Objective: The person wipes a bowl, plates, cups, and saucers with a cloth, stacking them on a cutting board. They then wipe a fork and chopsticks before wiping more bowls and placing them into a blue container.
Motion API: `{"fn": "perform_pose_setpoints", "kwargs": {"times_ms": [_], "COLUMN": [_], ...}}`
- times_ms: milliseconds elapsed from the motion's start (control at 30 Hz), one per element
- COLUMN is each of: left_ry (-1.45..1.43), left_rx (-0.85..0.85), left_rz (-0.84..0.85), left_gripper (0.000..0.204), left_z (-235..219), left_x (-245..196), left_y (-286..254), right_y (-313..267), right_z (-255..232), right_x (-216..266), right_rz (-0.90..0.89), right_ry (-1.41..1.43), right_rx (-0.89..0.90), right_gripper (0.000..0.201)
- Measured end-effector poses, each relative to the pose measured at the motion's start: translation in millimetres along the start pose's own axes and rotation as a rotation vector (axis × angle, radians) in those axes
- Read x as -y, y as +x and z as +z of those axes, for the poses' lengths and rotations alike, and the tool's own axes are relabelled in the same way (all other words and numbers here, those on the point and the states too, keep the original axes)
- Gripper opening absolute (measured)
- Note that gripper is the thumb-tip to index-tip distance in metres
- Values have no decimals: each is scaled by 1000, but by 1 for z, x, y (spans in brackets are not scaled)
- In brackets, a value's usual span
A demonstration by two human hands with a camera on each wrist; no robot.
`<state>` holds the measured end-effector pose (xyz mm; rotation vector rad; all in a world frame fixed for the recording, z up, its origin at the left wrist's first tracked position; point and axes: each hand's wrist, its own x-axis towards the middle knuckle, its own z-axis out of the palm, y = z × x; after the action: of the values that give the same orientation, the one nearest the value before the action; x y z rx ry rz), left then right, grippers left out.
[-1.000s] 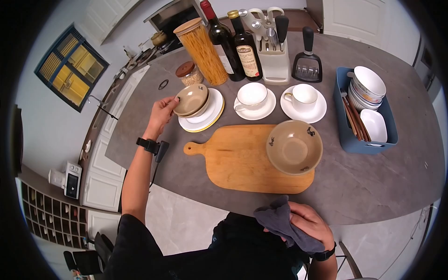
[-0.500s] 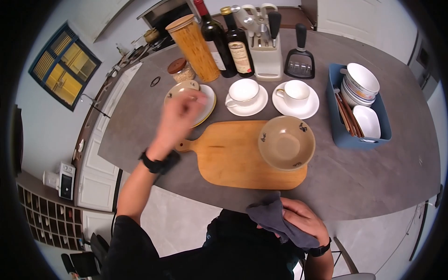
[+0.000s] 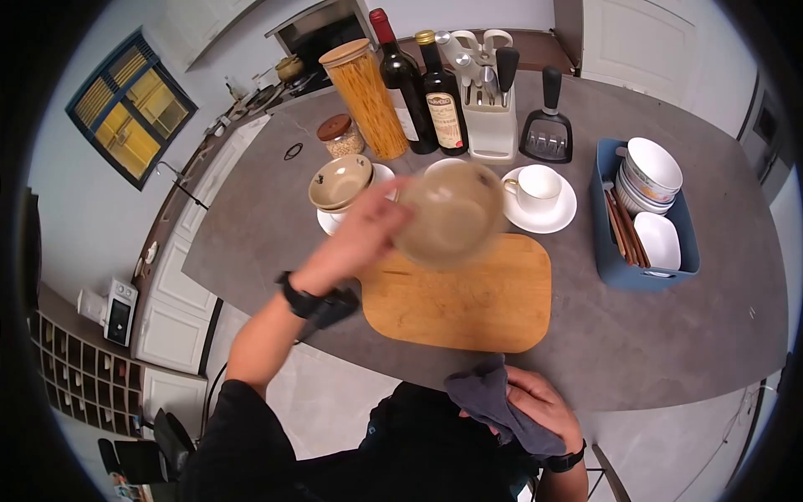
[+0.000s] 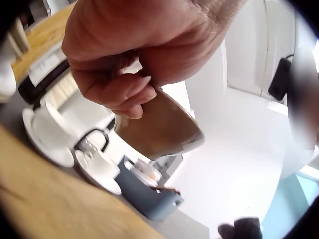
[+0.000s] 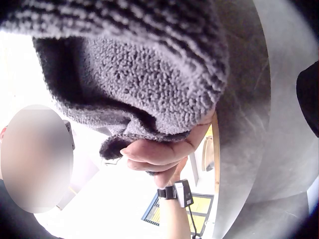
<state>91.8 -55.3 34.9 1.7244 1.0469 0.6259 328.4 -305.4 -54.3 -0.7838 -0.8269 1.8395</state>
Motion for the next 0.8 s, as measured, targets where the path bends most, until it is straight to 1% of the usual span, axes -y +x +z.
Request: {"fn": "perform_pose_setpoints", "kwargs": {"times_ms": [33, 100, 133, 200, 233, 300, 333, 400, 467, 533, 600, 633, 700, 733, 800], "left_ry": [-10, -98, -90, 15, 19, 161, 160, 164, 153, 138, 194, 191, 242, 239, 351], "left_rx": [-56, -150, -157, -336, -342, -394, -393, -372, -374, -380, -377, -380, -407, -409, -458], "left_rz": [6, 46, 45, 24, 25, -23, -21, -124, -119, -118, -95, -96, 19, 22, 48], "left_gripper": [41, 43, 43, 32, 32, 31, 31, 36, 35, 33, 33, 33, 33, 33, 33], "left_z": [-25, -66, -84, -117, -131, -152, -156, -161, -161, -157, -158, -161, -168, -171, -176], "left_x": [4, -12, -11, 7, 19, 44, 50, 61, 71, 71, 69, 75, 96, 104, 114], "left_y": [4, -1, 2, 10, 14, 24, 25, 28, 32, 34, 32, 34, 42, 44, 46], "right_y": [1, 4, 4, 5, 5, 4, 4, 3, 3, 2, 2, 3, 4, 4, 3], "right_z": [-1, -3, -4, -3, -3, -2, -3, -3, -3, -3, -1, -1, 0, 1, 4], "right_x": [1, 5, 6, 7, 7, 6, 6, 4, 4, 4, 4, 4, 4, 5, 8], "right_rz": [0, 15, 13, 31, 29, 22, 20, 7, 12, 23, 7, 9, -16, -17, 37], "right_ry": [6, -82, -80, -106, -106, -113, -114, -115, -99, -86, -64, -67, -66, -70, -77], "right_rx": [3, 52, 62, 56, 63, 47, 45, 33, 28, 25, 16, 18, 28, 28, -31], "right_gripper": [40, 39, 39, 38, 38, 38, 38, 38, 38, 38, 39, 39, 41, 41, 42]}}
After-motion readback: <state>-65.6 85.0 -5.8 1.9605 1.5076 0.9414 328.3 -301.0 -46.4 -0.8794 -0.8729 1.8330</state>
